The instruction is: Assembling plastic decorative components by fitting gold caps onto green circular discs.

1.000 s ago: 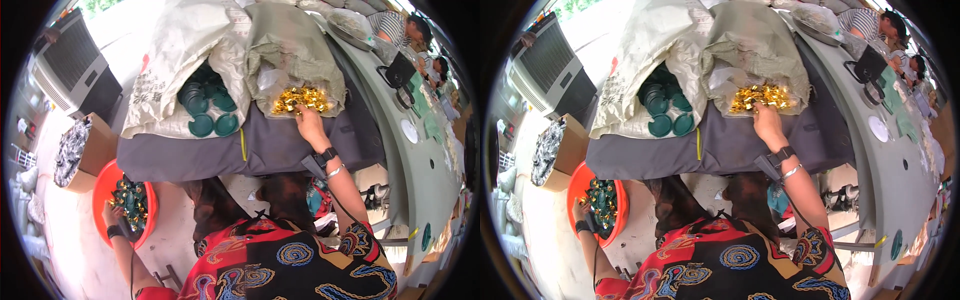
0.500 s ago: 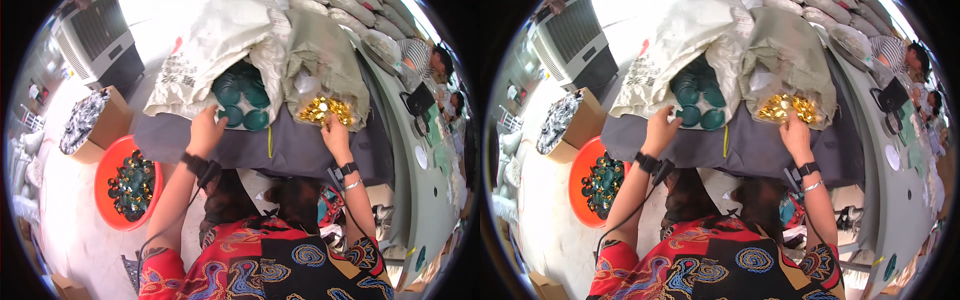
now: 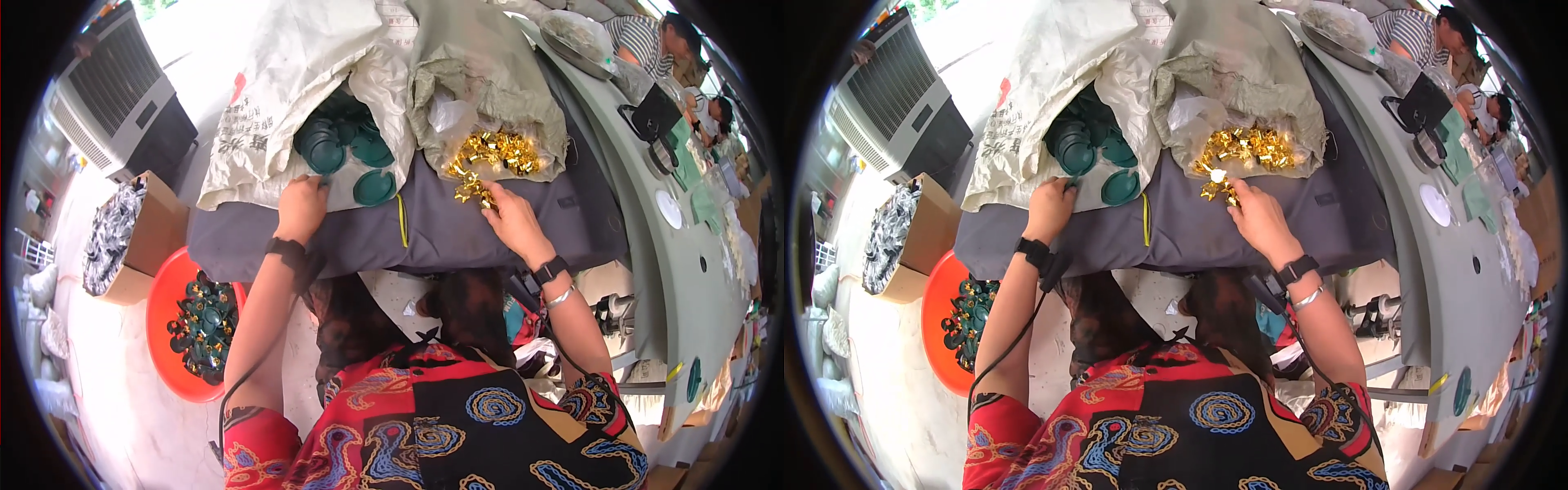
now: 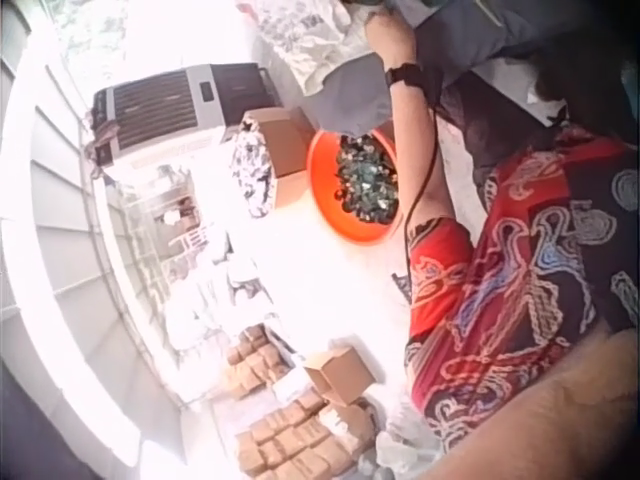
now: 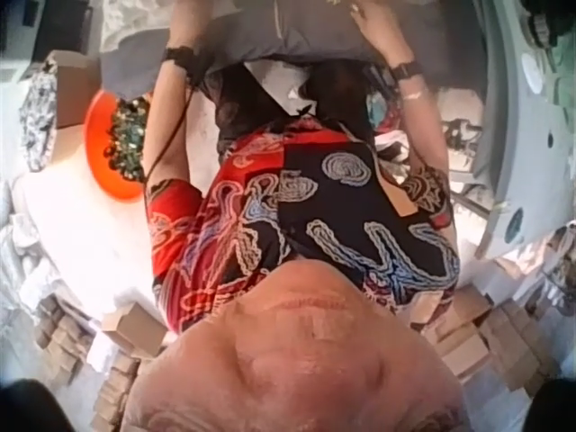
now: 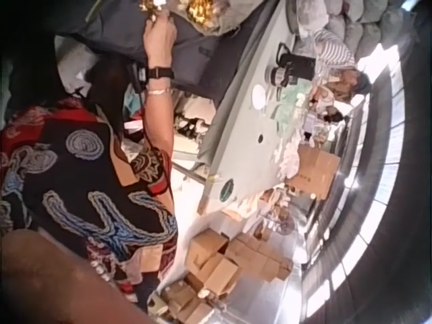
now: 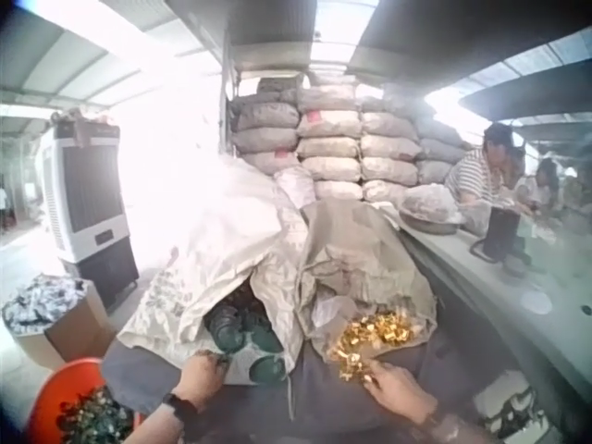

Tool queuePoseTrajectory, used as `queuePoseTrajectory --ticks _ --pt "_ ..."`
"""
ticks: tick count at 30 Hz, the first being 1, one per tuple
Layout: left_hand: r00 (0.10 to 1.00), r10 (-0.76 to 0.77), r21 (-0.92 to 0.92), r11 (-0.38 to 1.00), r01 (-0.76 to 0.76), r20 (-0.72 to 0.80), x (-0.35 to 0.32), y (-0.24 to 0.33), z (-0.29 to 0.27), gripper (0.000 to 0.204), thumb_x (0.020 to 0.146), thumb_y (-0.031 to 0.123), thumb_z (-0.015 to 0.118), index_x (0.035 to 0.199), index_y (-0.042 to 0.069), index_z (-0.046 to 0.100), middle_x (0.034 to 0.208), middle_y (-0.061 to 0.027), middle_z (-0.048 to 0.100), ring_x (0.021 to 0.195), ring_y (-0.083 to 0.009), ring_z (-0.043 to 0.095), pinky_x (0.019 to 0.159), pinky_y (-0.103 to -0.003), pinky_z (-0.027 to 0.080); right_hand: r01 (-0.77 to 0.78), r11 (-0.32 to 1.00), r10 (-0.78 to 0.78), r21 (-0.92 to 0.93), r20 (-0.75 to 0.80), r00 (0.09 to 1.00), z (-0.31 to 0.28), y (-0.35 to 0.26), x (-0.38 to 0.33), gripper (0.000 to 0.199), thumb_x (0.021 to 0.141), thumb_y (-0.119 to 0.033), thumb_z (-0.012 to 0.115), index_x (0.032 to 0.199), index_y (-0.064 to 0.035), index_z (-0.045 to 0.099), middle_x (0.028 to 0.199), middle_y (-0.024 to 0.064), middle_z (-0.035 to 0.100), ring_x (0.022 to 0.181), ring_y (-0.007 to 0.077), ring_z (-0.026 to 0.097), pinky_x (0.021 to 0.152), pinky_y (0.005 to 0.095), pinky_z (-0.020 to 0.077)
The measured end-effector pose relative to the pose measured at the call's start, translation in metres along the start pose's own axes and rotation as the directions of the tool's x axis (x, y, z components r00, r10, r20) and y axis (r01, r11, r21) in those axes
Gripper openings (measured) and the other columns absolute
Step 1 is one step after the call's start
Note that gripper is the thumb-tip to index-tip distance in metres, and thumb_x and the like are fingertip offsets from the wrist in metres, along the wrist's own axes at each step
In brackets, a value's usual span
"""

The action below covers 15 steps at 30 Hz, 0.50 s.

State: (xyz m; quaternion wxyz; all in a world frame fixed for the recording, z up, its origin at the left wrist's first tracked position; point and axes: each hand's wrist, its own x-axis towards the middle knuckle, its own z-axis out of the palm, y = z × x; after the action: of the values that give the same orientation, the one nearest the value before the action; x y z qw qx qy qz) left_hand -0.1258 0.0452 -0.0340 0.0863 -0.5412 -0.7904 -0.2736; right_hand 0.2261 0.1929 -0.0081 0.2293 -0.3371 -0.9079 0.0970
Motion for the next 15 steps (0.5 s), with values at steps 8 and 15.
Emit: queuePoseTrajectory --ticks 8,15 --pt "0.950 -0.302 -0.587 0.757 0.287 0.075 -0.035 0.029 -0.024 0.022 0.089 0.018 0.061 0.091 -0.004 0.066 0.080 -0.0153 0.064 0.064 -0.0252 0.063 0.056 -0.036 0.049 -0.138 0.901 0.135 0.411 0.037 0.990 -0.001 0.010 -0.021 0.043 0.087 -0.004 0.063 0.128 -0.0053 0.050 0.089 0.0132 0.065 0.072 0.0227 0.062 0.066 0.0345 0.0501" --pt "0.833 -0.133 -0.806 0.210 0.553 0.537 -0.073 0.120 -0.039 0.020 0.088 0.007 0.056 0.106 0.000 0.061 0.083 -0.0037 0.065 0.053 -0.0094 0.059 0.048 -0.021 0.043 -0.112 0.523 0.030 0.845 0.113 0.993 -0.003 -0.033 -0.035 0.025 0.089 -0.001 0.062 0.114 0.0000 0.060 0.091 0.0014 0.058 0.076 0.0082 0.057 0.068 0.0229 0.0493"
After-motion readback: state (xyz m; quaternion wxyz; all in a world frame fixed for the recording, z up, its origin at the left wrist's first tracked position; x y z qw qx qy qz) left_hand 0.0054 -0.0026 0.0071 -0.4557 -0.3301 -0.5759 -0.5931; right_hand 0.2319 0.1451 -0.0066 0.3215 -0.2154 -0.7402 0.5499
